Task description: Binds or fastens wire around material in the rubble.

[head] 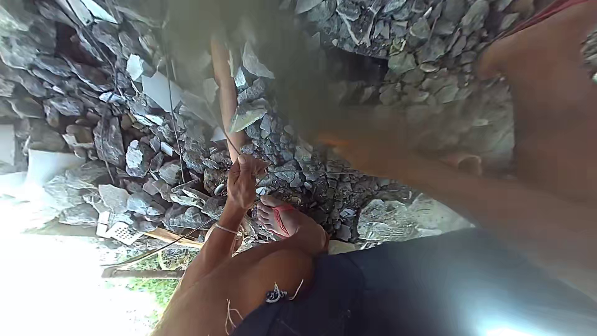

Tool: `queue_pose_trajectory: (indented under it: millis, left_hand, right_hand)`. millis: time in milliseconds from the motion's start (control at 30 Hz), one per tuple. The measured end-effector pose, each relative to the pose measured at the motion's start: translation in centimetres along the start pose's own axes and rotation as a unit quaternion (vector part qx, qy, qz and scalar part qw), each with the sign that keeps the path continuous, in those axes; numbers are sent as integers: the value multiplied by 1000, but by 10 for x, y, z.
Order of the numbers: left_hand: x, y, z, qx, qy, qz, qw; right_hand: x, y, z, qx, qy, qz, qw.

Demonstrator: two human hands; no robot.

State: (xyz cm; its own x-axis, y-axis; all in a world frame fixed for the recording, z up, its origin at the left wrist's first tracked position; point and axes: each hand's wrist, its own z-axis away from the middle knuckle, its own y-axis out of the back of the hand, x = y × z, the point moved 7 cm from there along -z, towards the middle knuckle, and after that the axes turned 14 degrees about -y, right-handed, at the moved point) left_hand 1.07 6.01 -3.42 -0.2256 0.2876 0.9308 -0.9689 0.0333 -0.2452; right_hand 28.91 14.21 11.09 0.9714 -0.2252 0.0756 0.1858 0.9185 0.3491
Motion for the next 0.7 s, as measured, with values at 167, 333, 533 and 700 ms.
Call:
queue_pose_trajectory:
  millis: [167,333,533,700]
  left_hand:
    - [-3,9,-5,57,8,-15,998]
    - [-11,5,-23,19,-1,-7,1000]
    - [-10,0,-26,-19,32,-29,999]
    - [-7,-2,-31,-54,40,-44,997]
  right_hand:
    - [42,-26,-86,89,38,90,991]
    - [63,-60,-143,133,23,114,984]
    - [51,-82,-154,120,0,94,988]
    - [67,-84,-173,132,-15,66,989]
